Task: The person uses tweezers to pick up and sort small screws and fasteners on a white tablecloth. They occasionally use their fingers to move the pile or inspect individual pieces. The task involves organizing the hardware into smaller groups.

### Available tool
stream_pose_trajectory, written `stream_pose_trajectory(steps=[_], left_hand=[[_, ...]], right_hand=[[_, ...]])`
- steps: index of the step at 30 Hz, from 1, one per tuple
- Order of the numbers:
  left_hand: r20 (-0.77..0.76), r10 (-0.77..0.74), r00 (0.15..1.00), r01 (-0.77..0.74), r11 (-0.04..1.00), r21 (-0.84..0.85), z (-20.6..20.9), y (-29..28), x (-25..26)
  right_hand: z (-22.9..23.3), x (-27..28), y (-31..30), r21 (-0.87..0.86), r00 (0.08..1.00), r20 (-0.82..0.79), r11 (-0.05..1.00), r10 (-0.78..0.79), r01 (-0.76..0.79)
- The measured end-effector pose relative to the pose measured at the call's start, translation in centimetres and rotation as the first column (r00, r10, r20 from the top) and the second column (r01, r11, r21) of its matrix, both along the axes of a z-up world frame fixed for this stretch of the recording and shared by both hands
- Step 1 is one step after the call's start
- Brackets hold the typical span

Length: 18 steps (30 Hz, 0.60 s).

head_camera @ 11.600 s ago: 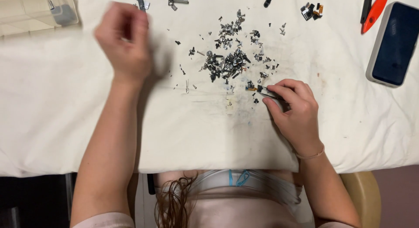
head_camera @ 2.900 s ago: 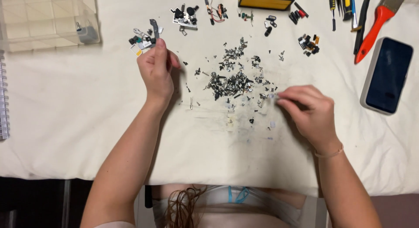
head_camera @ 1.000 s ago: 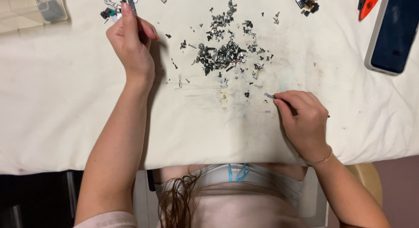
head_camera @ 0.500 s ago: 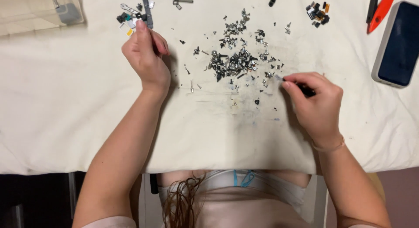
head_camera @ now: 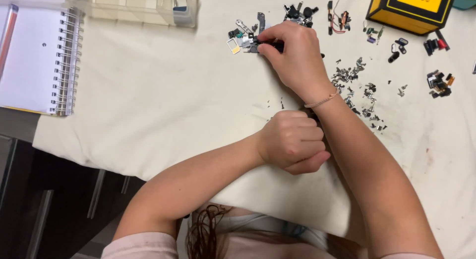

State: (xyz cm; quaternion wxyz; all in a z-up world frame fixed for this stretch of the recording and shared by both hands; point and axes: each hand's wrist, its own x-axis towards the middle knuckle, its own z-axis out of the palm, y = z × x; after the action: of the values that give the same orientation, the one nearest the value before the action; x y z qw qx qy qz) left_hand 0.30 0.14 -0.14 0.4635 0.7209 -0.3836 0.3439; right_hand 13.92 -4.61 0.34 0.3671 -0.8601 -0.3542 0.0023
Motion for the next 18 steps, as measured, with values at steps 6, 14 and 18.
stream_pose_trajectory(steps=[6,14,18], left_hand=[[-0.604,-0.225,0.765,-0.230,0.780,-0.582,-0.8,0.6,2.0],[-0.713,-0.173,0.680,-0.483,0.627,-0.612,-0.3,2.5,4.7],[-0.735,-0.190,0.651,-0.503,0.618,-0.605,-0.7,2.9,4.7]], right_hand=[[5.1,-3.0,-10.6,0.081,0.992,0.042,0.990,-0.121,0.117],[3.5,-9.8,-21.6,-0.047,0.939,-0.010,0.938,-0.344,0.343],[3.7,-11.5,-20.8,-0.093,0.939,-0.008,0.935,-0.344,0.342]])
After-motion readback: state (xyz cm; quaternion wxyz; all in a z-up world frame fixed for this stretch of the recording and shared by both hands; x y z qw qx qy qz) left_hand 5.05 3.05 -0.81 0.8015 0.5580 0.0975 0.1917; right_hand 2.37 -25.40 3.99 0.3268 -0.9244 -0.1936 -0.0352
